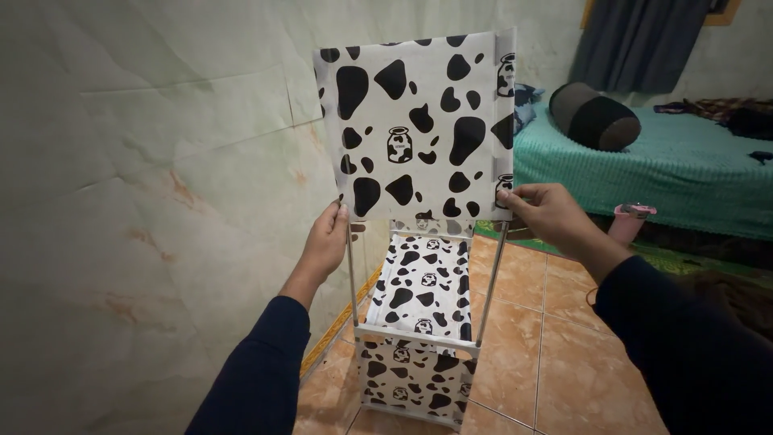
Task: The person assembles a two-tier storage shelf by inserting metal rods into white plastic connectors and attaching cow-print fabric panels to form the sides and shelves. The person then stacks the completed unit onto an existing shelf.
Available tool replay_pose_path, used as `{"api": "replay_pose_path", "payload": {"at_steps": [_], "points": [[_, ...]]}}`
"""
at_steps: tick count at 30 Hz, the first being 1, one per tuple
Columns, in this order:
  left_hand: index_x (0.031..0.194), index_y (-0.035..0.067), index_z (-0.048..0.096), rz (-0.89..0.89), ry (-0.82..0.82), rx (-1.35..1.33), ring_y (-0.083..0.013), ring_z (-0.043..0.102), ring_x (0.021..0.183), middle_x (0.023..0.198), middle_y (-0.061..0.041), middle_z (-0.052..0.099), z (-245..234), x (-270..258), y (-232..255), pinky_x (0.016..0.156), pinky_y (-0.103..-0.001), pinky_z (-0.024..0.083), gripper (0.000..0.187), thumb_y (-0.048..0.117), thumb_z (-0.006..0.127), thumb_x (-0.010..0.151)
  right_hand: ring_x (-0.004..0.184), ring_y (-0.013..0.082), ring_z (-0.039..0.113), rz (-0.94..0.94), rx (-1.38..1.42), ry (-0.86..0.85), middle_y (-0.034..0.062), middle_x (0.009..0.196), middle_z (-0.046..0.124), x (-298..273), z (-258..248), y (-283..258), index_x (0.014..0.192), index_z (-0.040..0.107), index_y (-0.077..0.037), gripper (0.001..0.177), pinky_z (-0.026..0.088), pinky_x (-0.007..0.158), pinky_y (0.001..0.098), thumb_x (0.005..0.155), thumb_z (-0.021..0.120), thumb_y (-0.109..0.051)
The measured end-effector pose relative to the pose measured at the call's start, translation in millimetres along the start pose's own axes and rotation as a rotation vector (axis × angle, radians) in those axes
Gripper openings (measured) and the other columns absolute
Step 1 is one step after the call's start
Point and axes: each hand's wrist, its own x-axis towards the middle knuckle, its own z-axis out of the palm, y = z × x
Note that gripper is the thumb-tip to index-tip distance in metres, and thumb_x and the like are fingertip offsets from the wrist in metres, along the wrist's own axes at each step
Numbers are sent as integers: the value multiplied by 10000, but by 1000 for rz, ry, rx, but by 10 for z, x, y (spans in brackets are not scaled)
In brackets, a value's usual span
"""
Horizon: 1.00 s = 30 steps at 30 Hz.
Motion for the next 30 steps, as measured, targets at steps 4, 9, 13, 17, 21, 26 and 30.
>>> {"api": "replay_pose_path", "payload": {"at_steps": [4, 9, 13, 17, 21, 26, 30], "points": [[1291, 30, 589, -4, -7, 7, -146, 716, 924, 1007, -52, 709, -2, -4, 2, 813, -303, 560, 391, 292, 392, 1078, 902, 222, 770, 3, 1, -13, 149, 1023, 768, 4, -24, 16, 1162, 711, 38, 355, 649, 858, 364, 997, 595, -255], [1270, 4, 591, -20, -5, 27, -147, 726, 954, 1027, -87, 694, 1, 10, -40, 832, -307, 561, 392, 297, 394, 1100, 913, 209, 775, -73, -90, -33, 153, 1022, 780, 32, -56, 62, 1142, 717, 44, 346, 597, 865, 353, 994, 598, -246], [1289, 33, 575, -3, 0, 14, -148, 719, 955, 1067, -64, 694, 13, 23, -70, 832, -307, 554, 375, 287, 396, 1078, 895, 208, 753, -101, -97, -4, 153, 1020, 766, 48, -52, 93, 1138, 728, 33, 335, 647, 856, 364, 992, 607, -244], [1246, 34, 585, -12, -1, 25, -152, 718, 944, 1053, -62, 697, 4, 11, -57, 817, -314, 555, 364, 295, 388, 1086, 877, 214, 765, -64, -71, -16, 153, 1006, 778, 25, -46, 72, 1151, 733, 20, 338, 616, 853, 362, 990, 602, -247], [1208, 27, 593, -15, -6, 32, -150, 727, 937, 1005, -70, 687, 6, 8, -65, 815, -313, 567, 365, 304, 386, 1092, 891, 219, 773, -16, -72, -25, 163, 1008, 781, 4, -61, 38, 1147, 730, 35, 357, 613, 859, 358, 994, 600, -260], [1176, 14, 601, -6, 3, 39, -146, 716, 899, 951, -62, 698, 4, 4, -63, 796, -311, 559, 364, 303, 394, 1097, 876, 240, 780, 19, -95, -10, 191, 996, 788, -21, -58, -31, 1146, 738, 50, 404, 649, 858, 369, 988, 611, -298], [1198, 35, 600, -13, 5, 38, -129, 714, 882, 943, -50, 707, 4, 8, -59, 797, -298, 558, 360, 305, 391, 1084, 871, 251, 786, 45, -100, 4, 208, 995, 790, -10, -59, -43, 1139, 741, 65, 423, 649, 852, 374, 984, 618, -308]]}}
